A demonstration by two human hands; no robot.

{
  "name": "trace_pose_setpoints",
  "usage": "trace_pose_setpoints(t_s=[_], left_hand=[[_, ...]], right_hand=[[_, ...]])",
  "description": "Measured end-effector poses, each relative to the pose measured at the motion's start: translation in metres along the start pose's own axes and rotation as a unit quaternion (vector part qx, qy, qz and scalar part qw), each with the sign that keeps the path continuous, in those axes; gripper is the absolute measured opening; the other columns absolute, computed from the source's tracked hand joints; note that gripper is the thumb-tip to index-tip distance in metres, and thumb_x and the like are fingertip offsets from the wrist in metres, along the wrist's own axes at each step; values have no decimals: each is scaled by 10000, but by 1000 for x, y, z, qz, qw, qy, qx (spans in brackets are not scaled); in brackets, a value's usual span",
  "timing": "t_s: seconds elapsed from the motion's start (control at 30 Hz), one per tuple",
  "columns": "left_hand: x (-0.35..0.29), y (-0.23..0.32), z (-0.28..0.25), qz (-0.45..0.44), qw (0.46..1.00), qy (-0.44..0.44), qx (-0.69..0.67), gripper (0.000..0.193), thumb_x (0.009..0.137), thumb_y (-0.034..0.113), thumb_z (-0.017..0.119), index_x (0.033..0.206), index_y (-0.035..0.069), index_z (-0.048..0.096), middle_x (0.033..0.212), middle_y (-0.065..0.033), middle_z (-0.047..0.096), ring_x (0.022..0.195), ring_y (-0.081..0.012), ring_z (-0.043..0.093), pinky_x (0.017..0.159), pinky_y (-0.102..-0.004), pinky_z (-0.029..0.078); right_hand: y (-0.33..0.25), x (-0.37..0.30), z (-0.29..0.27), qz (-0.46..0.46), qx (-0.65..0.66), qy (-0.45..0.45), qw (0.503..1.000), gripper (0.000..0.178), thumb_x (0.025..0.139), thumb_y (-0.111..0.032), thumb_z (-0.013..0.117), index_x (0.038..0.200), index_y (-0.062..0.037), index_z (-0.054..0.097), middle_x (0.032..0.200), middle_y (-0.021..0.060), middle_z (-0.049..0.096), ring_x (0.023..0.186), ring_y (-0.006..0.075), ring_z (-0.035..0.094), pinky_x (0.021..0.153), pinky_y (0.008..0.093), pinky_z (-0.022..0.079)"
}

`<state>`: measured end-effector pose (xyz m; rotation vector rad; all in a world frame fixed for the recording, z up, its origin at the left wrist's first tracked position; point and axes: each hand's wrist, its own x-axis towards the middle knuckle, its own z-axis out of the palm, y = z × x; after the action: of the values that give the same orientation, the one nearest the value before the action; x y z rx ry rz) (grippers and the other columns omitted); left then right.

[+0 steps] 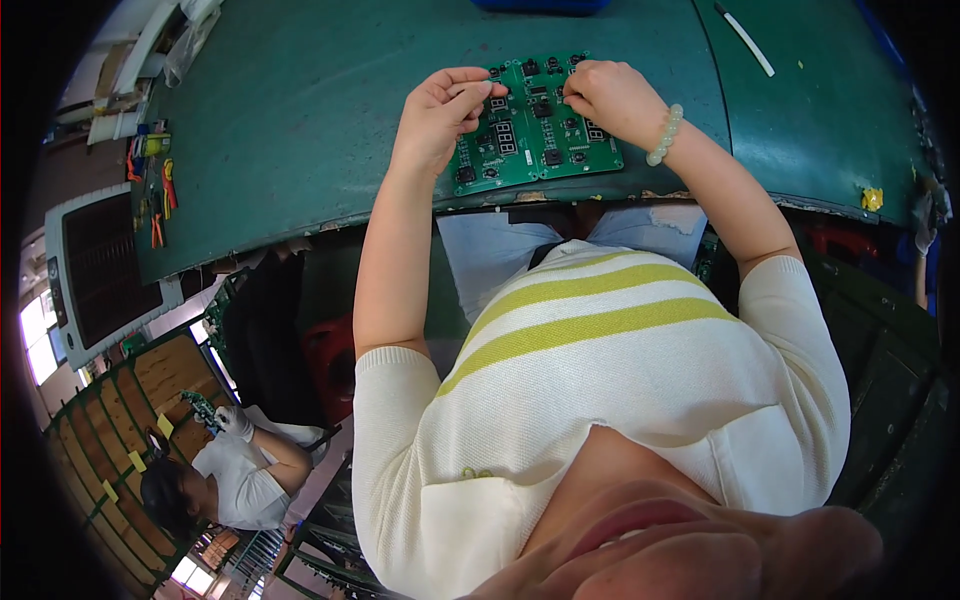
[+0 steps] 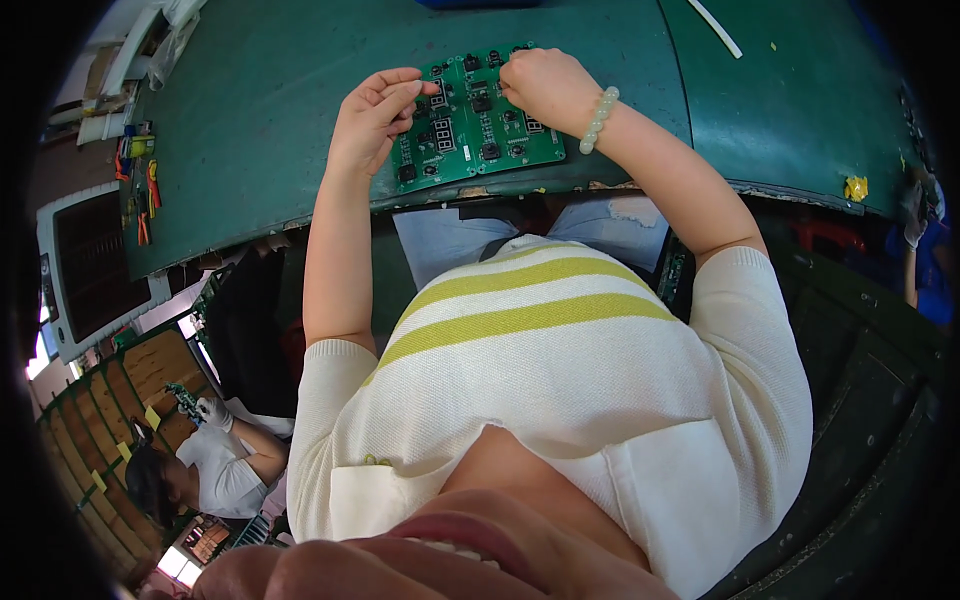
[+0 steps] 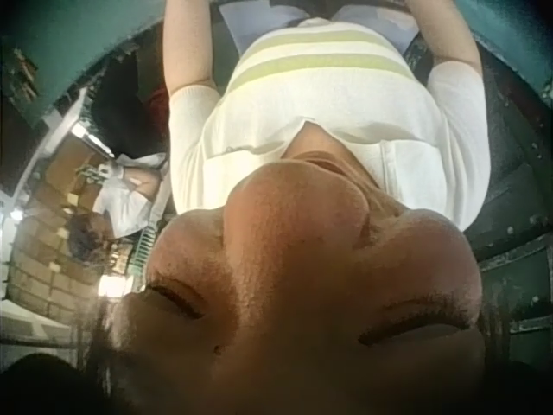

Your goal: The person inserts small electronic components by hand into a green printed circuit board.

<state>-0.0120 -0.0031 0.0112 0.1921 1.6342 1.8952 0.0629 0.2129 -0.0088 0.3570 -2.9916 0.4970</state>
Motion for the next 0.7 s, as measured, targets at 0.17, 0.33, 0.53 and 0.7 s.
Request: trace_pose_setpoints(t_s=[0.17, 0.33, 0.53, 0.7], left_hand=[[2, -6, 2, 13, 997, -3, 70, 143, 799, 73, 630, 927, 10, 635, 771, -23, 623, 600, -26, 442, 517, -172, 365], [7, -23, 3, 122, 960, 50, 247, 128, 748, 103, 679, 810, -4, 644, 697, 1, 592, 608, -57, 497, 568, -216, 411], [2, -8, 20, 156, 801, 50, 576, 120, 676, 154, 706, 751, 64, 681, 705, -65, 627, 650, -203, 600, 610, -306, 471], [9, -14, 18, 156, 787, 17, 597, 133, 668, 182, 696, 767, 94, 698, 765, -84, 645, 731, -260, 611, 657, -365, 487]], right_hand=[[0, 11, -2, 45, -12, -54, 997, 146, 744, -169, 644, 728, -24, 633, 747, 144, 625, 680, 295, 615, 626, 379, 509], [12, 1, -4, 253, 452, 74, 852, 162, 826, -207, 589, 804, -49, 615, 601, -38, 440, 486, 72, 362, 408, 212, 284], [66, -27, 6, 334, 838, 102, 419, 246, 888, -61, 410, 1090, 73, 454, 829, 73, 409, 630, 88, 360, 462, 198, 304], [58, -38, 1, 314, 820, 62, 475, 297, 920, -73, 409, 1180, 64, 448, 801, 35, 434, 620, 66, 352, 454, 169, 295]])
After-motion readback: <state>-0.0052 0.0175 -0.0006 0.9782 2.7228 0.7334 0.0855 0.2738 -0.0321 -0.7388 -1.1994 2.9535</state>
